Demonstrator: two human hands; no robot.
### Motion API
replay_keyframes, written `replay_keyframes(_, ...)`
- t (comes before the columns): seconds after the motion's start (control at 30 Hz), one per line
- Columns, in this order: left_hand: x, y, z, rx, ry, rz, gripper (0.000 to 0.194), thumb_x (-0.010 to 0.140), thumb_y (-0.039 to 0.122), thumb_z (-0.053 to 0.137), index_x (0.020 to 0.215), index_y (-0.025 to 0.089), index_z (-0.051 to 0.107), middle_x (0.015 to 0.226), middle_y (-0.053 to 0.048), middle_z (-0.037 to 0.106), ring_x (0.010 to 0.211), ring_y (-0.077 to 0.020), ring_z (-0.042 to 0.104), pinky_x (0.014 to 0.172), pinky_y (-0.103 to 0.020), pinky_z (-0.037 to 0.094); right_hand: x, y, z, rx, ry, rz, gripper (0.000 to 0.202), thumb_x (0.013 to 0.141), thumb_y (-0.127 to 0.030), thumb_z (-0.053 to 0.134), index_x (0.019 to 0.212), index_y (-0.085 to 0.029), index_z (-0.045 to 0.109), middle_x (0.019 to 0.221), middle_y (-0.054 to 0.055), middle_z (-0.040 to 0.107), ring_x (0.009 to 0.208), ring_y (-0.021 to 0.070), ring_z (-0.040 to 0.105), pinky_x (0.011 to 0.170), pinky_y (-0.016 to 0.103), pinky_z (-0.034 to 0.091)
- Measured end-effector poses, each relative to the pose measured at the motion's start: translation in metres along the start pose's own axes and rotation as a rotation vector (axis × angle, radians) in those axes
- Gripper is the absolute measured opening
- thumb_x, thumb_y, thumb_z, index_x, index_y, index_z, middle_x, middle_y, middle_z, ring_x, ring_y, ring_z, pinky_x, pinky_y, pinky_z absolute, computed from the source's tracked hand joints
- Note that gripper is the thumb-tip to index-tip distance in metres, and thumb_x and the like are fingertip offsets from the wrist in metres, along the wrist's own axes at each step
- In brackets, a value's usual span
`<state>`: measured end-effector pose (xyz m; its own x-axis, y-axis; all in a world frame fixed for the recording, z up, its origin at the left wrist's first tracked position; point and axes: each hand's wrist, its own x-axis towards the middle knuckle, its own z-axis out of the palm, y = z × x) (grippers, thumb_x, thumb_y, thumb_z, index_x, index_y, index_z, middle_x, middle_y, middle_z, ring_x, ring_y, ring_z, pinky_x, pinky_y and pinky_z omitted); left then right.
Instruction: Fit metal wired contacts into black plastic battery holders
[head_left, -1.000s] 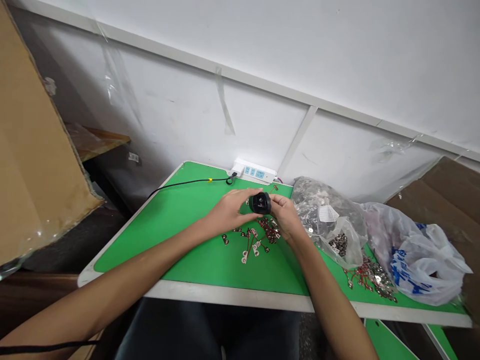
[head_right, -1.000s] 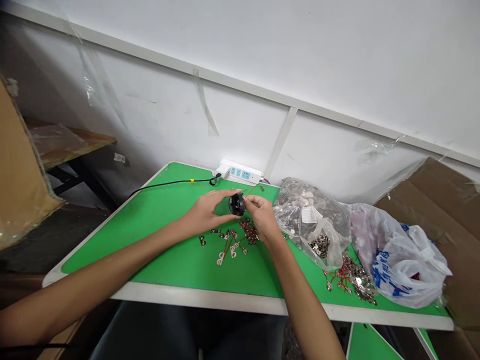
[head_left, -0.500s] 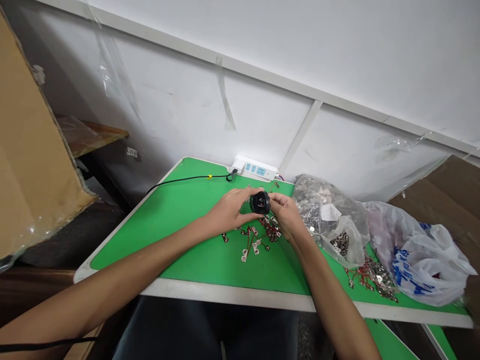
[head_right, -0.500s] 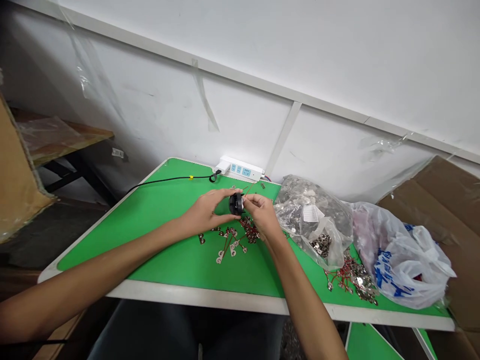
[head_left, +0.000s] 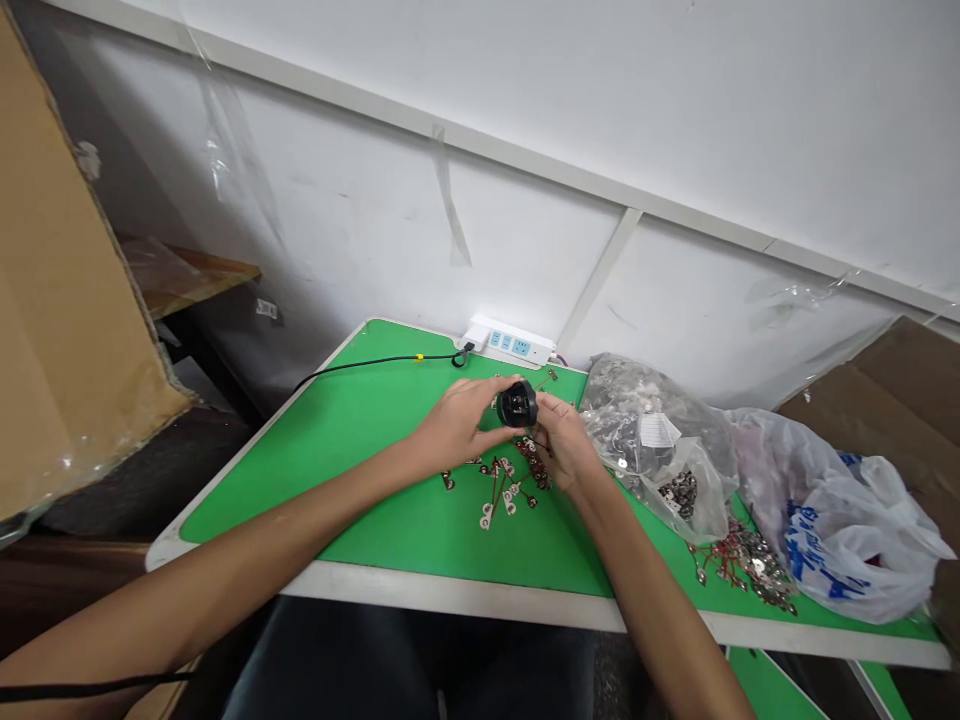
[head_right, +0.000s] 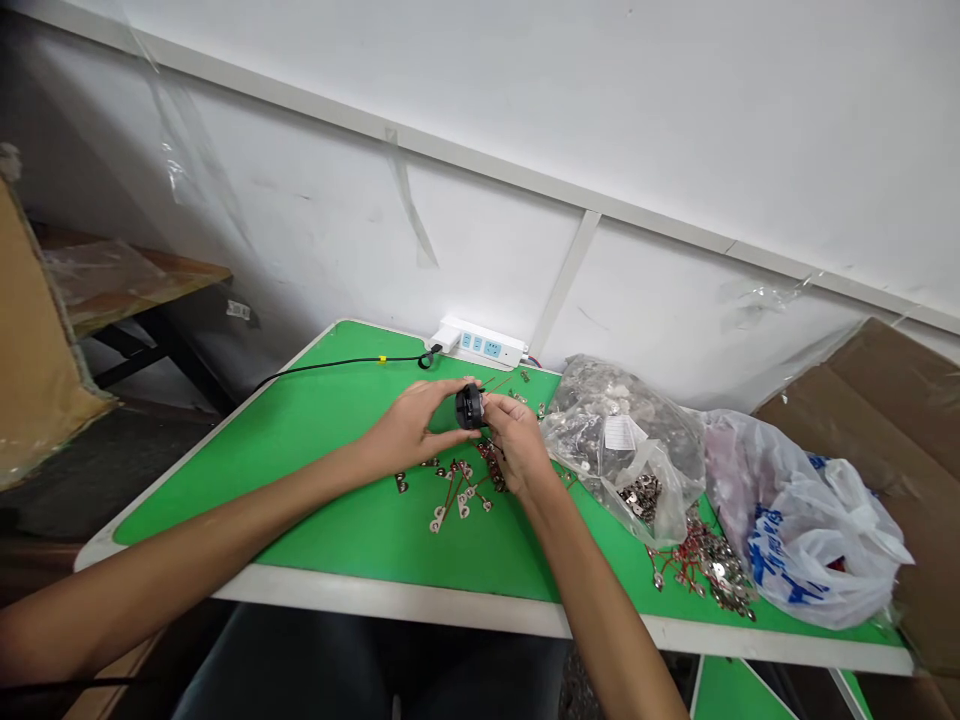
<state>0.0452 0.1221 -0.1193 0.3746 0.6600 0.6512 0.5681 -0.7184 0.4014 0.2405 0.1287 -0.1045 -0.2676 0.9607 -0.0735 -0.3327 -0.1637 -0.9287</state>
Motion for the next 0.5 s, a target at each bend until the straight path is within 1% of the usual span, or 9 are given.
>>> replay_keyframes(0.07,0.0007,0.0000,-0.0009,0.026,0.022,0.021,0.067,0.096,0.051,0.075,0.152,0.026,0.048,0.146,-0.011,0.067,0.131,-0.0307,0.067,0.109,-0.051,0.051,0.0000,0.0037,0.0032,0.042,0.022,-0.022,0.033,0.068,-0.046,0.094,0.085,-0.022,0.079,0.084,0.001,0.077,0.074,0.0152,0.062,0.070,0.026,0.047)
replay_keyframes(0.17,0.0012,-0.0010,-0.0010,0.052,0.037,0.058,0.062,0.098,0.044,0.072,0.152,0.026,0.048,0.146,-0.011,0.067,0.132,-0.0303,0.066,0.108,-0.050,0.051,-0.0008,0.0035,0.0054,0.034,0.029,-0.039,0.030,0.071,-0.043,0.093,0.089,-0.022,0.080,0.091,0.001,0.079,0.077,0.0157,0.063,0.074,0.027,0.049)
replay_keyframes(0.3,0.0006,-0.0035,0.0010,0.043,0.066,0.079,0.064,0.097,0.037,0.075,0.153,0.026,0.047,0.148,-0.010,0.066,0.136,-0.0290,0.064,0.110,-0.049,0.050,-0.0020,-0.0024,0.0048,0.000,0.034,-0.096,0.028,0.073,-0.043,0.092,0.086,-0.021,0.082,0.091,0.002,0.078,0.082,0.0160,0.065,0.079,0.027,0.051)
replay_keyframes(0.43,0.0002,-0.0040,0.0020,0.029,0.092,0.080,0.063,0.097,0.040,0.074,0.153,0.026,0.048,0.147,-0.010,0.066,0.135,-0.0284,0.065,0.110,-0.049,0.051,-0.0016,-0.0036,0.0032,-0.035,0.035,-0.147,0.030,0.073,-0.045,0.092,0.087,-0.021,0.082,0.091,0.002,0.078,0.086,0.0170,0.066,0.084,0.028,0.051)
replay_keyframes(0.5,0.0002,-0.0035,0.0021,0.026,0.096,0.072,0.063,0.097,0.043,0.074,0.152,0.026,0.048,0.147,-0.010,0.067,0.133,-0.0284,0.066,0.109,-0.049,0.051,-0.0015,-0.0024,0.0032,-0.040,0.055,-0.150,0.031,0.072,-0.046,0.093,0.087,-0.021,0.081,0.091,0.001,0.077,0.085,0.0162,0.065,0.082,0.027,0.051)
